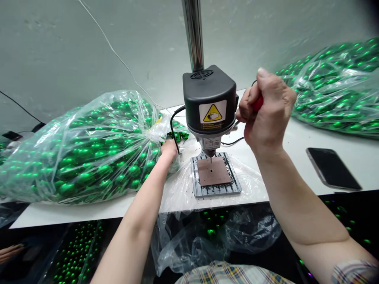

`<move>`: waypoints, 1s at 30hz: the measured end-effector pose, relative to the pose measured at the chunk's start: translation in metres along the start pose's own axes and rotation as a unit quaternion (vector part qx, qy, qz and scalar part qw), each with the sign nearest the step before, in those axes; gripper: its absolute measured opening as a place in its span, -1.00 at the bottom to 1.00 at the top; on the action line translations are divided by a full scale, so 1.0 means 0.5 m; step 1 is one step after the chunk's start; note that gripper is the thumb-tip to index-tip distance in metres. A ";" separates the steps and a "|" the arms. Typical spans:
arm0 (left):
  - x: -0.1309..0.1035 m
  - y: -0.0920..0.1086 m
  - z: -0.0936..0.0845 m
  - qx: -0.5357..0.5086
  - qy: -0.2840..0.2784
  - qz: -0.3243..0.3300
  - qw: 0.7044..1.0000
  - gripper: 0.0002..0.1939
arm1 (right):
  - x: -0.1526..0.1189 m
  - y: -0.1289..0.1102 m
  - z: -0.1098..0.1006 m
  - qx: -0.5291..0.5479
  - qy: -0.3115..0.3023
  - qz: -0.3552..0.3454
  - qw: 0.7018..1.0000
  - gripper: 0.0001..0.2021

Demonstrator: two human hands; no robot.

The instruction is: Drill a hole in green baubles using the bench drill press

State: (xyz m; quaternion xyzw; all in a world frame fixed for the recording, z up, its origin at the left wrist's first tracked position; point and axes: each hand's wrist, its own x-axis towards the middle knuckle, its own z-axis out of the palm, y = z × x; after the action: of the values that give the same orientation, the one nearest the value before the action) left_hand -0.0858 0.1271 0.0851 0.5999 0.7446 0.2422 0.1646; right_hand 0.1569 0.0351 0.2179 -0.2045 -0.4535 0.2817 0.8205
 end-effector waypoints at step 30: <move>-0.275 0.002 0.094 -0.555 -0.082 -0.012 0.828 -0.39 | 0.003 0.001 -0.009 -0.029 -0.041 -0.009 0.999 -0.43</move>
State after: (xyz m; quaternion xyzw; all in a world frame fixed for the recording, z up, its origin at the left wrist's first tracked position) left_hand -0.0286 0.0010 0.0403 0.4160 0.4756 0.5628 0.5329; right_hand 0.1614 0.0360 0.2166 -0.2124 -0.4965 0.2692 0.7974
